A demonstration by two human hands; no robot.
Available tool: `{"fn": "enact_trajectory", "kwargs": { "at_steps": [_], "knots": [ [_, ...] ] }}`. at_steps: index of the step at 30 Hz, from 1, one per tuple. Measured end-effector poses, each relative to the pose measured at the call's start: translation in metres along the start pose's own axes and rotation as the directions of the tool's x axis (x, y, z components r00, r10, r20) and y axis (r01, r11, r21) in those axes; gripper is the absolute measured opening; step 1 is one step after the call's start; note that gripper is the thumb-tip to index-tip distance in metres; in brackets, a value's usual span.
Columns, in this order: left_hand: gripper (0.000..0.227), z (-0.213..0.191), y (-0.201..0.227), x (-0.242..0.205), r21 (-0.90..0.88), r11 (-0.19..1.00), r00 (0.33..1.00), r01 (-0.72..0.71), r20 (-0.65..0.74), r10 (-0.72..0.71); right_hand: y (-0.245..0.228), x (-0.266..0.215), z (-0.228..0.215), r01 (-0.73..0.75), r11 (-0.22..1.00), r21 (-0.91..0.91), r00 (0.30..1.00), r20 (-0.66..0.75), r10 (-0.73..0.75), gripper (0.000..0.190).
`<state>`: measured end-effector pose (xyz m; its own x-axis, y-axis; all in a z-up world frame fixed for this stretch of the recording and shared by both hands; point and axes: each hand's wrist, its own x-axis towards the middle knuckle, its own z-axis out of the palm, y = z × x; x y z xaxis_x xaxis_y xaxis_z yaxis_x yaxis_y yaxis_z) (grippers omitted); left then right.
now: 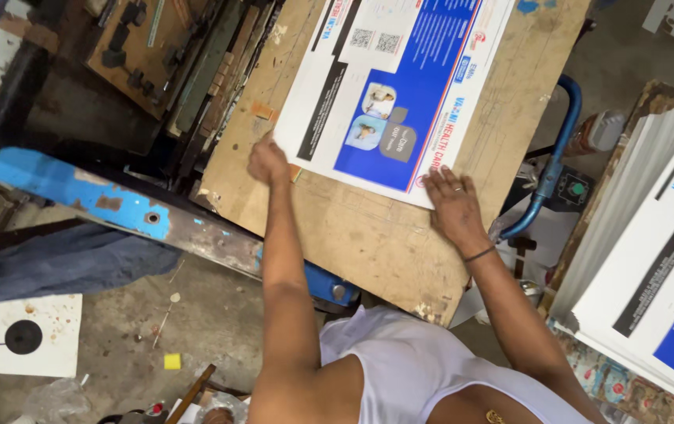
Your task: The person repeatedly picks up flat cardboard sheets from a stack and feeds them into a blue industrial machine. The person handles the sheets by hand, moving them from the stack to the machine's input area in a continuous loop.
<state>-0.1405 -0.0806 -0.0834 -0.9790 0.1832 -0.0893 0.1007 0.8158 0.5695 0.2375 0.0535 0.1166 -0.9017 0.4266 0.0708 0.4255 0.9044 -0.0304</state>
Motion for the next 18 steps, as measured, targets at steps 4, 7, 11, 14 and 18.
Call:
{"fn": "enact_trajectory", "kwargs": {
  "at_steps": [4, 7, 11, 14, 18],
  "knots": [
    [0.023, -0.006, -0.029, 0.065, -0.047, 0.999, 0.983, 0.005, -0.185, -0.013, -0.027, 0.003, -0.041, 0.135, 0.991, 0.0, 0.983, -0.127, -0.134, 0.046],
    [0.023, -0.015, -0.042, 0.112, -0.072, 0.978, 0.976, 0.197, -0.082, -0.202, -0.025, -0.031, -0.069, 0.148, 0.975, 0.165, 0.917, -0.391, -0.073, 0.03],
    [0.024, -0.091, -0.069, 0.135, -0.413, 0.885, 0.959, -0.216, -0.262, 0.112, -0.007, -0.094, -0.065, -0.043, 0.948, 0.316, 0.876, -0.445, 0.188, 0.015],
    [0.025, -0.192, -0.084, 0.103, -0.722, 0.568, 0.912, -0.397, -0.379, 0.156, -0.001, -0.144, -0.028, -0.263, 0.816, 0.516, 0.835, -0.303, 0.46, 0.007],
    [0.013, -0.317, -0.073, -0.018, -0.816, 0.257, 0.843, -0.518, -0.538, -0.008, -0.004, -0.204, 0.019, -0.485, 0.551, 0.679, 0.778, 0.048, 0.626, 0.019]
  ]
}}
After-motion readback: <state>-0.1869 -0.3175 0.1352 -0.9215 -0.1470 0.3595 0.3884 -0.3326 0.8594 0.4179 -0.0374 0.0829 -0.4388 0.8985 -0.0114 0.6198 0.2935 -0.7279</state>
